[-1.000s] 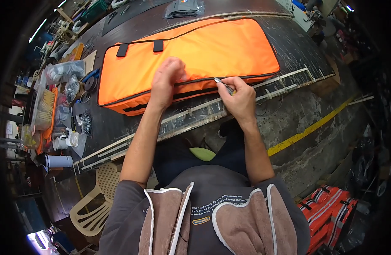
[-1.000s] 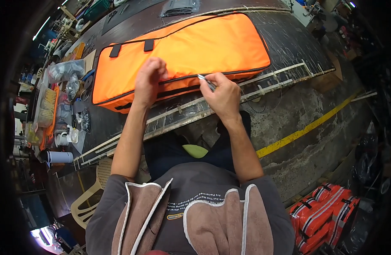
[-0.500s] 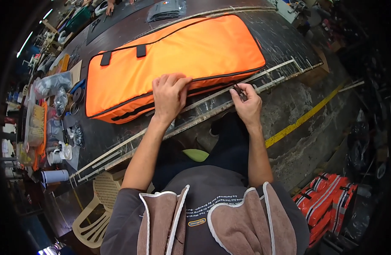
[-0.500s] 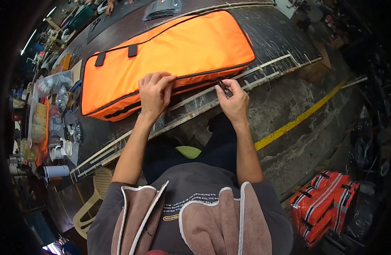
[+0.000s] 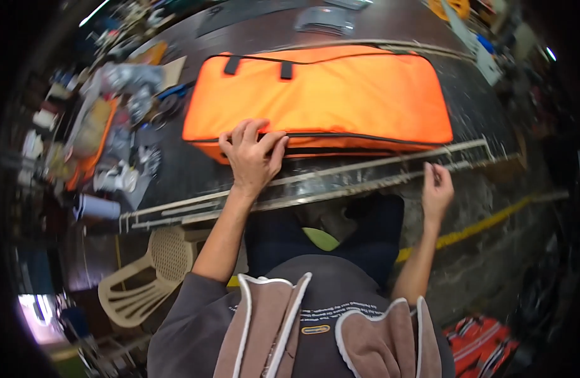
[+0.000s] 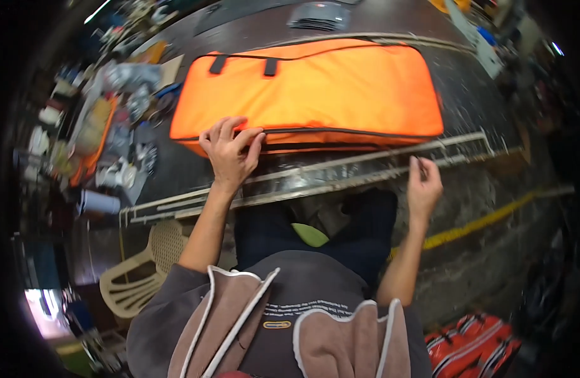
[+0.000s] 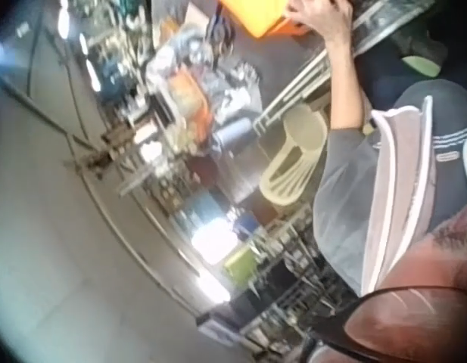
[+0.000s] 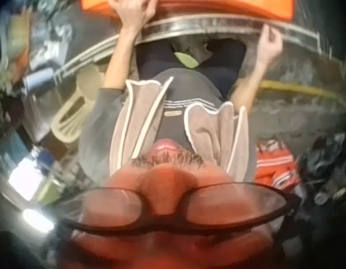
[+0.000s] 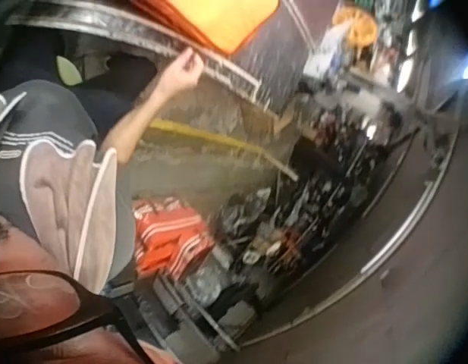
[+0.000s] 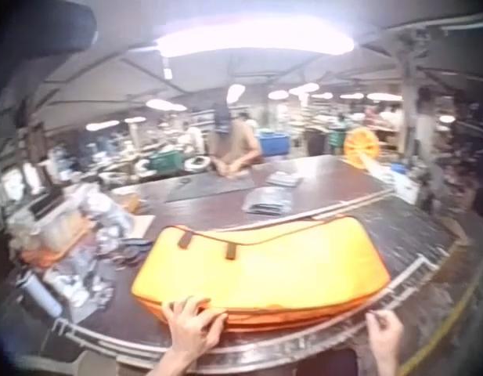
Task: The person is removing loose threads and inspecting an orange bag using tweezers on a workbench.
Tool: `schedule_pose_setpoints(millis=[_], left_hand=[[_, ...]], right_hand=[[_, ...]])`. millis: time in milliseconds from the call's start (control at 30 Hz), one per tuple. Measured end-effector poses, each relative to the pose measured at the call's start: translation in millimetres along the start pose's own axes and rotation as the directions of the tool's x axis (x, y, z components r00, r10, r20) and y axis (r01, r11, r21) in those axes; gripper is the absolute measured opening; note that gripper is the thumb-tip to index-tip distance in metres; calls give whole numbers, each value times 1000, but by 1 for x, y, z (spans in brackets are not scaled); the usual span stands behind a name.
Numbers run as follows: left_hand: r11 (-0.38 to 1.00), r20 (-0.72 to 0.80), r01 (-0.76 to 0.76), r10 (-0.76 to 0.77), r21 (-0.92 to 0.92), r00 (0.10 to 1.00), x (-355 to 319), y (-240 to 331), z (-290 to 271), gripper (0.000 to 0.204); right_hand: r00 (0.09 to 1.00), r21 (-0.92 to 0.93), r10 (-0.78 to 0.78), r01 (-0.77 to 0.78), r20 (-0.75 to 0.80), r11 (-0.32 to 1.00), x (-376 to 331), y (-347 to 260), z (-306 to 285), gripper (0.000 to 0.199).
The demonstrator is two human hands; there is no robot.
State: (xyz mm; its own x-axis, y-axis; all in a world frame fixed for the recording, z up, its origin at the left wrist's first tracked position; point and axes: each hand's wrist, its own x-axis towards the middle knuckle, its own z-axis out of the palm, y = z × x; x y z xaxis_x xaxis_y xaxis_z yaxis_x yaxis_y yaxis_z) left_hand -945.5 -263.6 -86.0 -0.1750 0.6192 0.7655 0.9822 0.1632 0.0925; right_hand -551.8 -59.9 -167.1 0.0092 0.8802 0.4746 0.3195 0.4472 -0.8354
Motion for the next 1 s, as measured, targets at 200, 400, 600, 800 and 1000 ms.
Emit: schedule_pose_setpoints(millis=[200,400,600,800,1000], left_hand=[[849,-301,406,-311,339,902,-37,-115,-80,6],[687,-150,588,-695,-427,703,-57,-172,-86,20],[335,201,687,-793,-644,575,-44,-173,-65,32],[272,122,578,-825,-770,552,-51,-165,-44,16],[480,116,575,-693,-662,712,-57,-104,-35,7]], right_hand=[[984,17,92,-96,155,995,-18,-13,17,32],[945,211,25,-98,325,973,-48,-51,75,30],[929,210,-31,-52,370,976,-49,-83,116,33],[971,348,7,-92,239,933,-20,-76,137,38],[992,281,124,-122,12,952,43,-32,118,41]])
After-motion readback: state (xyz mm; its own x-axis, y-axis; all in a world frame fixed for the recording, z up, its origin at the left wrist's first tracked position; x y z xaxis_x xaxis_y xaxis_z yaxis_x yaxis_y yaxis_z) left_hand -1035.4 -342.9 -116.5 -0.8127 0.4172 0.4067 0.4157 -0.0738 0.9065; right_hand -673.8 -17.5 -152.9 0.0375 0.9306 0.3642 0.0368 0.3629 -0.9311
